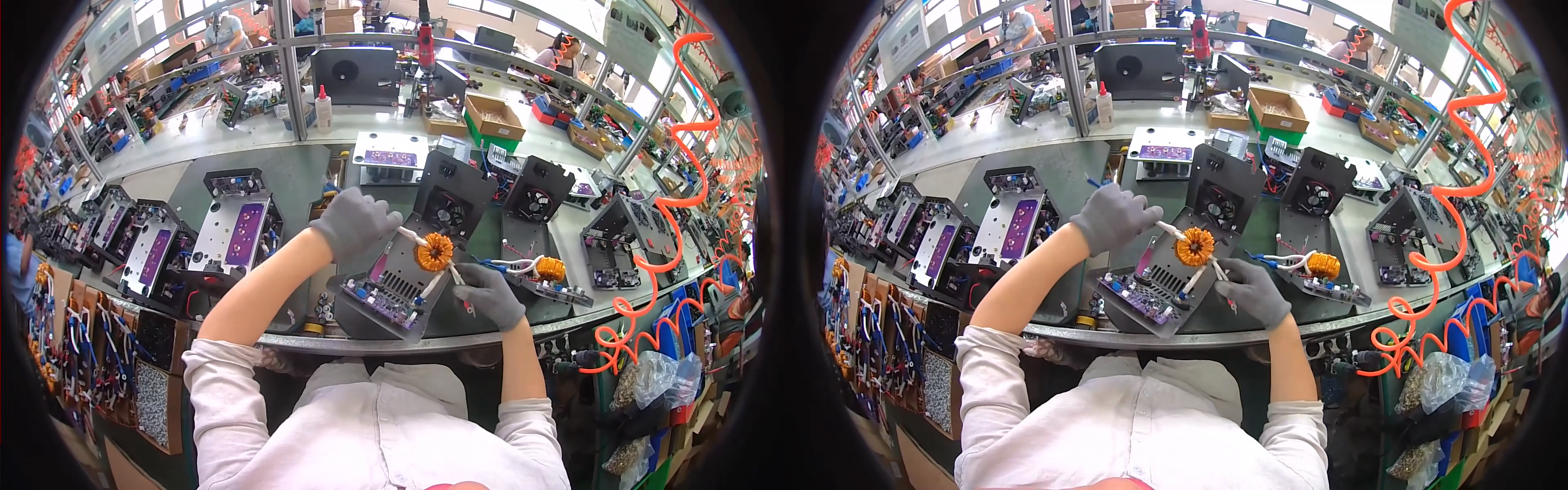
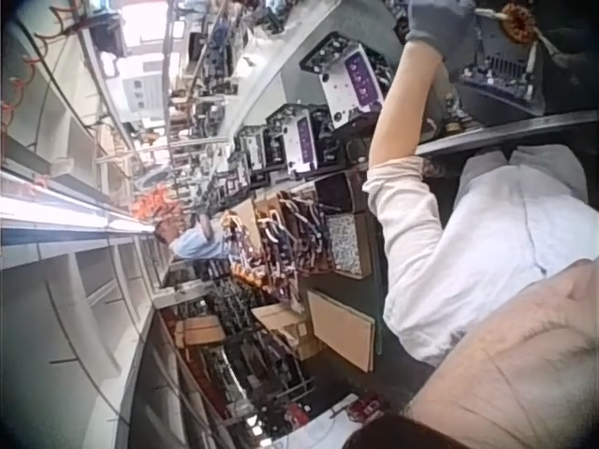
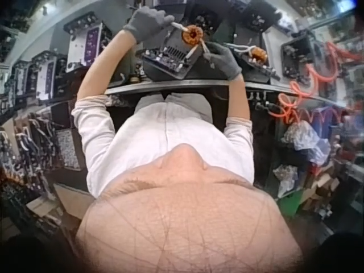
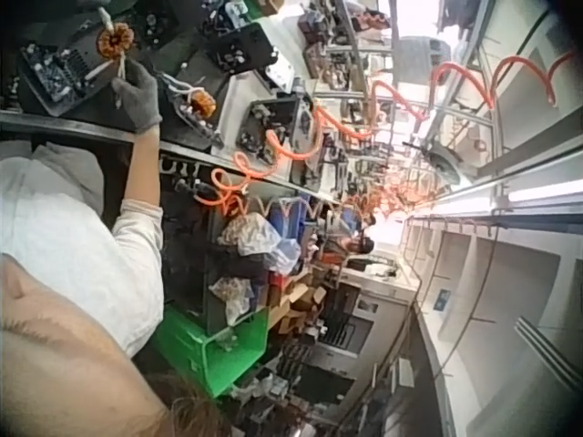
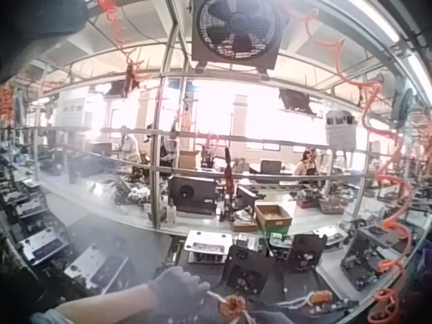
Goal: Assembling electronic power supply components into metal housings using a pneumatic screwdriver.
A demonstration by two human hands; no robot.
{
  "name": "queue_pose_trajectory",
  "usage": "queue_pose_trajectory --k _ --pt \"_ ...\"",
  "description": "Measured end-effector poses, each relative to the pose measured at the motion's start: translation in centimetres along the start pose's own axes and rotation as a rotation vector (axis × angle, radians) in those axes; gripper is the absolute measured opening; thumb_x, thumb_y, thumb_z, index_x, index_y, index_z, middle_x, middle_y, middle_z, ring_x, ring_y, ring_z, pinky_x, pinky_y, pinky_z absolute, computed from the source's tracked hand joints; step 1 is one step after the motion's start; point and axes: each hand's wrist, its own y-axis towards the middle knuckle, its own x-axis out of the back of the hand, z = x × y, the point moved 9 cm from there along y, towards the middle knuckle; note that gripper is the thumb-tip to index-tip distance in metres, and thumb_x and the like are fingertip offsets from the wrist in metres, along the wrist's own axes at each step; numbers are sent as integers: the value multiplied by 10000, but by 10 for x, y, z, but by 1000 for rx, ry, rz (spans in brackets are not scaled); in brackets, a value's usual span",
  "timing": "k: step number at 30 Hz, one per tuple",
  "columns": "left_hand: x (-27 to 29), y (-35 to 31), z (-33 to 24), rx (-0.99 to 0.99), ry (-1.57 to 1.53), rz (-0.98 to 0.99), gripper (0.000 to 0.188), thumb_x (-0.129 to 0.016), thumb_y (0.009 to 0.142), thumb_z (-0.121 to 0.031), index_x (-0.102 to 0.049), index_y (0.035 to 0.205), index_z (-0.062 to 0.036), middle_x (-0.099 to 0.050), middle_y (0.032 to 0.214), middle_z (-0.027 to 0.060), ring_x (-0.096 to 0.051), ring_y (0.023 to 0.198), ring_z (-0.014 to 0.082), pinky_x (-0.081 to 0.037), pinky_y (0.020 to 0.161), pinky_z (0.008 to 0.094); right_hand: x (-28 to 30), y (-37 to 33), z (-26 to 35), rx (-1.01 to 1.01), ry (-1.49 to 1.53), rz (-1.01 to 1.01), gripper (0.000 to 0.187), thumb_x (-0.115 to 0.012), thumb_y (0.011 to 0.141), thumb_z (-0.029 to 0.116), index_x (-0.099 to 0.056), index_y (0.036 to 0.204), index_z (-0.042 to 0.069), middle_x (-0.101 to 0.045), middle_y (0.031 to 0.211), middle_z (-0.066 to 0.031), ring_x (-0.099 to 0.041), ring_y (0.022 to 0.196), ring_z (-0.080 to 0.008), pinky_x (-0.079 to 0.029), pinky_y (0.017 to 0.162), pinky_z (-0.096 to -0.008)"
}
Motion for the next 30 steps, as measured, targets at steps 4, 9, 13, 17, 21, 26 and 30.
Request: queue_pose_trajectory --k 4,9,13,17,21,26,30 --pt "-59 4 11 250 -284 286 155 -557 904 -280 -641 1002 -193 -637 758 44 -668 743 241 -511 628 380 -7 -13 -8 -104 -74 -116 470 -572 886 160 -507 1321 -5 -668 857 -68 -649 700 -186 -521 648 -317" --pt "-103 9 -2 221 -276 772 205 -550 909 -275 -656 1056 -178 -710 904 84 -696 869 286 -542 709 405 -27 -8 17 -66 -1201 -53 455 -588 863 349 -588 1234 85 -668 964 -163 -667 812 -304 -515 718 -411" --pt "-107 5 11 155 -185 853 229 -579 889 -284 -659 1072 -172 -709 903 80 -694 872 284 -530 738 400 -40 32 63 218 -1228 -53 514 -589 846 490 -596 1182 101 -649 982 -158 -646 967 -322 -504 806 -434" --pt "-74 -3 17 226 -134 678 284 -634 841 -300 -650 1083 -151 -678 1046 65 -643 1021 253 -468 880 394 -58 82 35 -36 -1230 -28 527 -604 828 515 -580 1156 104 -631 1064 -147 -629 1044 -312 -486 868 -431" --pt "50 -47 25 386 -285 -347 424 -711 763 -306 -612 1131 -121 -654 1048 59 -614 1011 228 -442 912 410 -50 95 -14 -74 -1010 38 610 -624 786 500 -543 1256 119 -608 1165 -174 -620 1053 -344 -475 897 -434" --pt "86 -83 -57 285 -498 -391 411 -610 815 -409 -603 1090 -104 -619 1002 41 -593 971 231 -444 895 410 -37 76 -39 -84 -291 -142 586 -700 790 382 -546 1264 73 -658 1054 -113 -637 964 -194 -483 869 -323" --pt "59 -72 -72 248 -308 -448 529 -565 789 -621 -627 962 -125 -636 925 17 -612 922 214 -452 828 384 -48 79 -59 29 -27 13 505 -692 827 283 -541 1252 57 -607 1094 -53 -571 1013 -135 -460 897 -281"
